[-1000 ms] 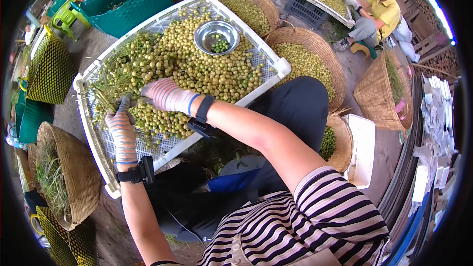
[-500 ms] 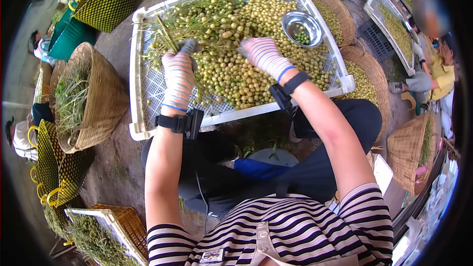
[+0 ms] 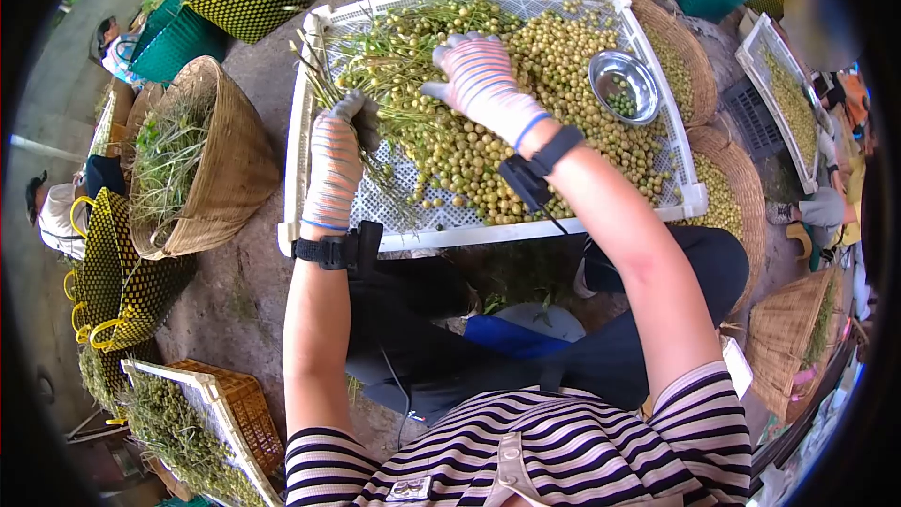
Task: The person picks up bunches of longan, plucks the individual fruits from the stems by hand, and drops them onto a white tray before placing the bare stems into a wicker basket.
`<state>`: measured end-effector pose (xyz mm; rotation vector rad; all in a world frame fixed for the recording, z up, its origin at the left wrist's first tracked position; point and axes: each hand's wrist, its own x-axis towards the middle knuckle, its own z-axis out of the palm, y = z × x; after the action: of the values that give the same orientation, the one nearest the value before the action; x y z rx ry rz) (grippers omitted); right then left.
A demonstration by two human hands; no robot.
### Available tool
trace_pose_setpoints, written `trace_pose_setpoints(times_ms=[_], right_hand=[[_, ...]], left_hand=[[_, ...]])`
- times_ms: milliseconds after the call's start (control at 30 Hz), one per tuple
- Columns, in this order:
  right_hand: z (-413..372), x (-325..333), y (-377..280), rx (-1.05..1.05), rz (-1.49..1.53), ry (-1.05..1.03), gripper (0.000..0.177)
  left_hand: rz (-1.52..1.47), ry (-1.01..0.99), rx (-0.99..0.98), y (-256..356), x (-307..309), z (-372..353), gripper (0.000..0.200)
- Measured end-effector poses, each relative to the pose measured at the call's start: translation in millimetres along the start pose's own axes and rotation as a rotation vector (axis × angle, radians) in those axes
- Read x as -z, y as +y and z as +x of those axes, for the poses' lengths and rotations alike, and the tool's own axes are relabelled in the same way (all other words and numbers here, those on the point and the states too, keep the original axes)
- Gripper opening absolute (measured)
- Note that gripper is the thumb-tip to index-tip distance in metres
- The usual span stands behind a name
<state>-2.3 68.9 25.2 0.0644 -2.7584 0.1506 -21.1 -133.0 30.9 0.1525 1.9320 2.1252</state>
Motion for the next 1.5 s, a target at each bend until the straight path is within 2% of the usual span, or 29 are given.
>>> trace_pose_setpoints(times_ms=[33,67,133,233,267,333,433,467,533,567,633,667,733,767,867,933,1000,1067,1100,1133,1200,1267,1333,1400,1433,1467,1500], right_hand=[[5,-15,-7,-0.017,-0.035,0.081,0.038],[10,-29,-8,-0.007,-0.027,0.075,0.034],[18,-41,-5,-0.009,-0.066,-0.010,0.024],[13,-24,-3,0.018,0.293,0.016,0.023],[10,-16,-4,0.051,0.313,0.015,0.023],[-6,-6,-6,0.074,0.428,-0.047,0.017],[-33,-12,-9,0.120,0.419,-0.167,0.015],[-38,-7,-13,0.058,0.412,-0.248,0.015],[-49,-32,-9,-0.014,0.613,-0.189,0.017],[-51,-30,-9,-0.014,0.612,-0.189,0.017],[-54,-25,-9,-0.053,0.381,-0.290,0.020],[-54,-22,-7,-0.054,0.381,-0.288,0.020],[-52,-18,-4,-0.027,0.248,-0.324,0.022],[-48,-10,-5,-0.069,0.142,-0.450,0.023],[-50,-31,21,-0.035,-0.047,-0.550,0.027],[-52,-19,30,-0.057,-0.062,-0.460,0.027],[-35,-1,22,-0.121,-0.059,-0.250,0.026],[-11,-1,19,-0.092,0.052,0.069,0.040],[3,-8,17,-0.100,0.126,0.106,0.053],[15,-12,15,-0.065,0.077,0.100,0.053],[47,-23,28,0.071,0.057,-0.264,0.046],[70,-25,43,0.051,0.166,-0.209,0.031],[107,-59,77,-0.082,0.940,-0.217,0.031],[93,24,54,0.215,0.346,-0.132,0.030],[92,31,52,0.306,0.369,-0.130,0.029],[84,39,46,0.306,0.369,-0.136,0.029],[70,48,36,0.363,0.419,-0.221,0.027]], left_hand=[[-0.026,-0.051,-0.021,-8,3,4,0.028],[-0.132,-0.014,0.010,-15,-2,6,0.029],[-0.122,0.027,0.034,-21,-7,3,0.030],[-0.103,0.022,0.091,-24,-15,1,0.028],[-0.096,0.054,0.153,-22,-21,1,0.027],[-0.134,0.023,0.132,-29,-27,5,0.026],[-0.248,-0.040,0.119,-32,-42,9,0.020],[-0.251,-0.044,0.123,-33,-44,7,0.020],[-0.227,0.005,0.079,-33,-45,5,0.017],[-0.262,0.044,0.074,-33,-46,5,0.014],[-0.252,0.036,0.002,-34,-42,5,0.013],[-0.241,0.029,-0.070,-32,-41,4,0.013],[-0.230,0.042,-0.068,-32,-41,1,0.012],[-0.223,0.056,-0.092,-32,-40,-1,0.012],[-0.290,0.080,-0.154,-23,-32,2,0.012],[-0.239,0.076,-0.162,-20,-25,5,0.012],[-0.178,0.101,-0.144,-21,-27,4,0.013],[-0.133,0.120,-0.126,-25,-32,5,0.014],[-0.095,0.094,-0.141,-27,-33,6,0.014],[-0.057,0.068,-0.157,-29,-33,6,0.014],[-0.065,0.008,-0.187,-26,-33,3,0.016],[-0.087,0.009,-0.191,-17,-32,0,0.018],[-0.108,0.014,-0.202,-13,-28,2,0.020],[-0.134,0.017,-0.208,-5,-30,0,0.022],[-0.148,0.023,-0.238,5,-34,-4,0.025],[-0.159,0.027,-0.264,14,-39,-9,0.028],[-0.166,0.031,-0.289,19,-44,-11,0.032]])
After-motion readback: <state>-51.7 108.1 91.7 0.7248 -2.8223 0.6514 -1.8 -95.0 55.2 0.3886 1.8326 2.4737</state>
